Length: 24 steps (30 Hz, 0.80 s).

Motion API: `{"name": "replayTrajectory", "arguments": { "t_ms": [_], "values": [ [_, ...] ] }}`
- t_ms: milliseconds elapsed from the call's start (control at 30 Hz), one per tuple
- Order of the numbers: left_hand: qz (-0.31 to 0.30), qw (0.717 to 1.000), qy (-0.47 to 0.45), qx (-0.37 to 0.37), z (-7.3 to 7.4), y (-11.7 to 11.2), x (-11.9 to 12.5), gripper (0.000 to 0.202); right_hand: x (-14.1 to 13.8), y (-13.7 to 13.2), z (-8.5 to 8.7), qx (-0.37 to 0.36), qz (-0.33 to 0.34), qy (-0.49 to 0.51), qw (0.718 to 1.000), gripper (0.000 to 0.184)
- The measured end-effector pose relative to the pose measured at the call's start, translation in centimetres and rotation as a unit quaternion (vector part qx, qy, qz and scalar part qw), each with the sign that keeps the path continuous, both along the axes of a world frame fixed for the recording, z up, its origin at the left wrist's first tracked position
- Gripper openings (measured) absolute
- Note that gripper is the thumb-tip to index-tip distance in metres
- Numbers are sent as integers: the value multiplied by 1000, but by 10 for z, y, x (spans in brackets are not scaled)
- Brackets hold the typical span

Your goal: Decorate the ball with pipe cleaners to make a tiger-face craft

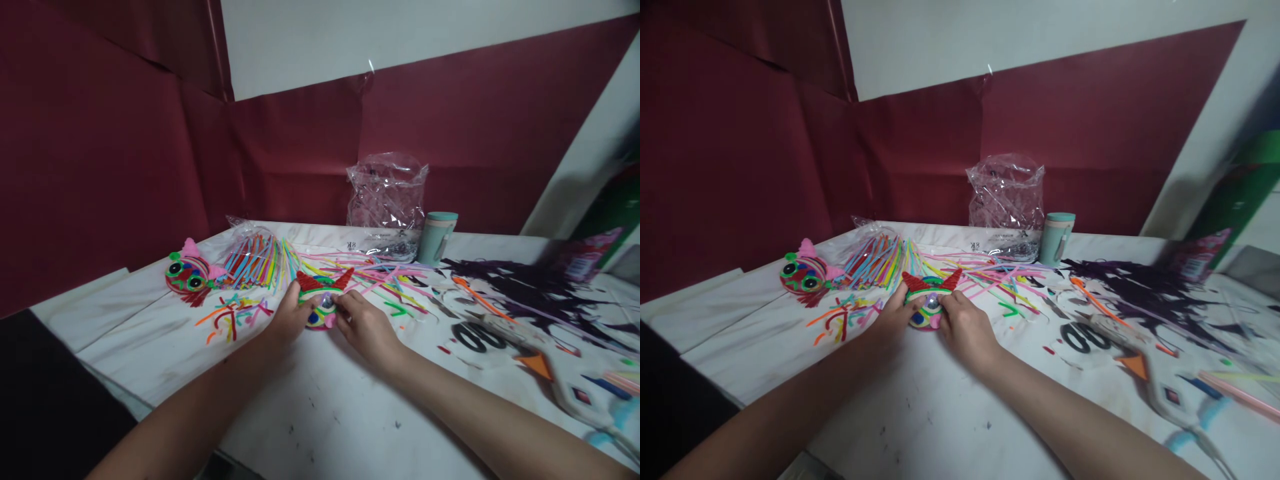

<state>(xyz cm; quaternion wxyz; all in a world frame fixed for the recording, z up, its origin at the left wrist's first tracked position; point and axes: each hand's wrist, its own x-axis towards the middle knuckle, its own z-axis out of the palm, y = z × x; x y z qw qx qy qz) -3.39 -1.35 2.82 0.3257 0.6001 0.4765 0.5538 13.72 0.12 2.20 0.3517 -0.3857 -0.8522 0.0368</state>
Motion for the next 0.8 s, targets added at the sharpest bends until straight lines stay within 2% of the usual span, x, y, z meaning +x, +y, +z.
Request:
{"name": "replayTrajectory", "arguments": {
  "t_ms": [133, 333, 567, 800],
  "values": [
    [-16, 1000, -10, -15, 4, -3, 0, 42, 0, -1, 0, -6, 3, 1, 1000, 29],
    [18, 999, 48, 1, 1, 2, -2, 47, -2, 2, -1, -14, 16, 31, 999, 30],
    [4, 1000, 7, -14, -1, 3, -2, 47, -3, 5, -2, -20, 24, 78, 996, 28],
    [3, 1000, 5, -17, 4, 0, -1, 49, -1, 2, -2, 0, 13, 14, 1000, 30]
  ]
}}
